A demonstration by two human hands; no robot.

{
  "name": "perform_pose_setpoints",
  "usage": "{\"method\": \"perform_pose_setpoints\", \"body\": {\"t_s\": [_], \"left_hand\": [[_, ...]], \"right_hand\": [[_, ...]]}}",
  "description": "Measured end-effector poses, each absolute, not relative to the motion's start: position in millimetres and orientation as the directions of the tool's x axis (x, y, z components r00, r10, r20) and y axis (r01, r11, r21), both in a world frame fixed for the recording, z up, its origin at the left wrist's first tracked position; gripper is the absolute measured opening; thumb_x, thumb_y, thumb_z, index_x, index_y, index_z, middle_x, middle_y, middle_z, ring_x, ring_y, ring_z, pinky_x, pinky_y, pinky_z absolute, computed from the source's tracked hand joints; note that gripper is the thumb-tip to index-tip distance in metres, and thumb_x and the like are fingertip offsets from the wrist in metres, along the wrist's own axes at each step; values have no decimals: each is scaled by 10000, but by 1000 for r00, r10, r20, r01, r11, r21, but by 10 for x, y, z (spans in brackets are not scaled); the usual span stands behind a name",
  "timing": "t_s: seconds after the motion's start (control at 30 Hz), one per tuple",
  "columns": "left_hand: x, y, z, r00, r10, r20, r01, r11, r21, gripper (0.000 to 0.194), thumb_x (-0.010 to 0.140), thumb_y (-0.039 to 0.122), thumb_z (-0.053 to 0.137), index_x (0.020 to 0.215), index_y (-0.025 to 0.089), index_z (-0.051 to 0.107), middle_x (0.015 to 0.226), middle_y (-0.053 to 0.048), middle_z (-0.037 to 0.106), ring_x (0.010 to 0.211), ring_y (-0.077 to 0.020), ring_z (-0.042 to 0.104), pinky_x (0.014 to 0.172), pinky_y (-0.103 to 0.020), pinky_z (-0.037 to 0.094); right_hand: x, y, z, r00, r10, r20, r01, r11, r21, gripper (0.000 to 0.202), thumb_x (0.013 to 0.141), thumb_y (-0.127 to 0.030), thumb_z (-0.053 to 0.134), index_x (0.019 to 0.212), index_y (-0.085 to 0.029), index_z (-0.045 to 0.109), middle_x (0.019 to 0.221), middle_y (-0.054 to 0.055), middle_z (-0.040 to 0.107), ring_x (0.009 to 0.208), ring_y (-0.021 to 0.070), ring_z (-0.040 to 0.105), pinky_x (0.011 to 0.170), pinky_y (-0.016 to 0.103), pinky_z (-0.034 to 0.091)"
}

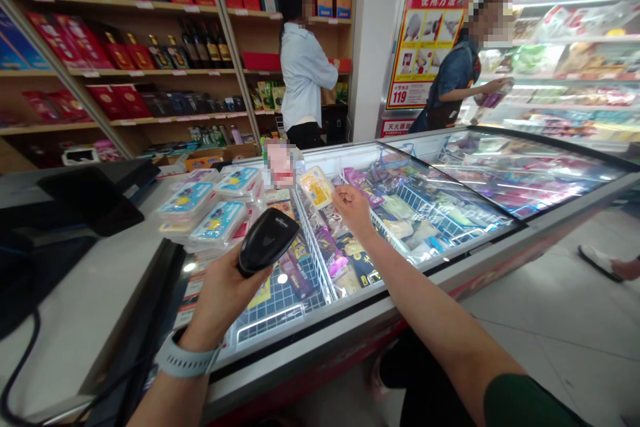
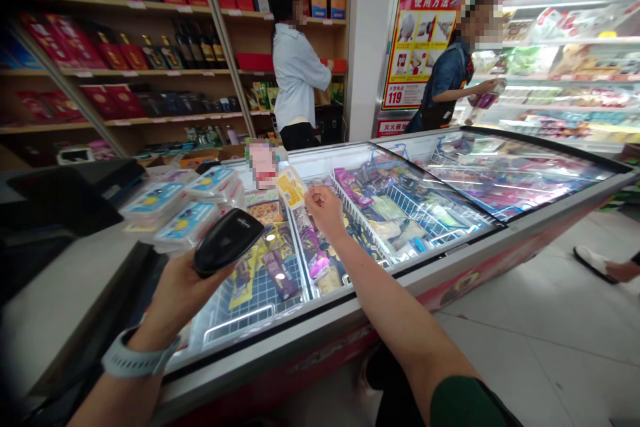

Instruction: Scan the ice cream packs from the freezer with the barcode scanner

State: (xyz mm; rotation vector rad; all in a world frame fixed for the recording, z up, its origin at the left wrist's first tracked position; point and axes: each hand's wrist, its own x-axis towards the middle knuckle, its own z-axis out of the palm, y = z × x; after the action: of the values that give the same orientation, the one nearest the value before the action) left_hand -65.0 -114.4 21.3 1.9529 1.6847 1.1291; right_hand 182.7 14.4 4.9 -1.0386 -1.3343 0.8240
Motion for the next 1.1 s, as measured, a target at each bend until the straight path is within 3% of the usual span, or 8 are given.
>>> {"method": "perform_pose_setpoints", "body": {"t_s": [0.3,0.83,0.93,1.1], "left_hand": [[-620,-1159,282,-47,916,398,751,-230,619,281,719,383,668,885,157,690,723,-20,719,686,-214,666,609,-265,489],[-611,-1140,230,-52,909,413,742,-242,626,372,708,373,692,1005,149,685,771,-16,724,719,-205,670,624,-252,487],[-603,-1149,238,-34,902,430,736,-268,621,409,725,379,681,1063,148,670,815,-24,731,743,-205,671,652,-264,497],[-616,-1154,234,-27,907,420,724,-272,634,360,719,392,669,990,155,688,761,-21,729,697,-208,671,624,-263,499]], "right_hand": [[1831,153,31,88,911,404,69,399,-914,239,798,-428,601,859,-198,572,674,-15,615,599,129,583,567,245,539],[1824,187,-21,108,892,439,27,439,-898,267,783,-448,622,843,-192,580,647,-24,610,548,122,567,506,237,512],[1839,232,-57,123,904,408,37,407,-913,267,778,-442,619,841,-185,590,642,-25,616,539,119,566,513,238,514],[2006,395,-50,238,943,232,172,194,-966,250,796,-420,584,855,-181,625,642,-25,646,520,119,598,465,207,469]]}}
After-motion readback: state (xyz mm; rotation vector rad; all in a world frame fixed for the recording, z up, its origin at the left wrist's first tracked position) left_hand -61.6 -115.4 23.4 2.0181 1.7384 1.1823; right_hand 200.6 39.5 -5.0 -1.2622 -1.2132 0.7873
